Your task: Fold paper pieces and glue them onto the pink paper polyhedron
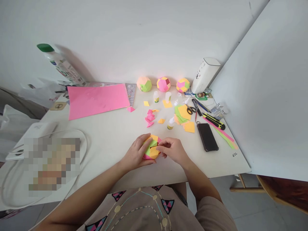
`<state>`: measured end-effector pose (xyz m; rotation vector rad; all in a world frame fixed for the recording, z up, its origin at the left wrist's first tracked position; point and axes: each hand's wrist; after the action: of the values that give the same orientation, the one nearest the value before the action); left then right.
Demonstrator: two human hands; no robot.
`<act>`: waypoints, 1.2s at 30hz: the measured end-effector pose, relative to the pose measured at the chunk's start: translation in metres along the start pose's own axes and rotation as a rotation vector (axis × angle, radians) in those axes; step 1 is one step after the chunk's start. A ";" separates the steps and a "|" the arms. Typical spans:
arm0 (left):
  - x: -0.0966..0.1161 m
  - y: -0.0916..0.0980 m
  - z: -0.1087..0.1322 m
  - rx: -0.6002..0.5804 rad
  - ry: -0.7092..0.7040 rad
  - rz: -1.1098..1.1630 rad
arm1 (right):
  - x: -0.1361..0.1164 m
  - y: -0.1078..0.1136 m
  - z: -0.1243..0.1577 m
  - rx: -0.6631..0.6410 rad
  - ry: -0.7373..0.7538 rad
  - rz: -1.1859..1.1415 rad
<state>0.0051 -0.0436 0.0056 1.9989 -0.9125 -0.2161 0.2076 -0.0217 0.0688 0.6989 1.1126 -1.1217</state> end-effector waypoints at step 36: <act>0.004 0.007 0.002 -0.057 0.008 -0.050 | 0.001 -0.002 0.009 -0.058 0.335 0.441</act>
<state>0.0034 -0.0496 0.0111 1.9700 -0.8433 -0.2586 0.2090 -0.0307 0.0707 1.0535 1.1890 -0.6069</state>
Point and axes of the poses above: each hand's wrist, its own z-axis away from the middle knuckle, its own y-axis out of the back of the hand, x = y × z, and after that the axes turned 9 degrees about -z, right-handed
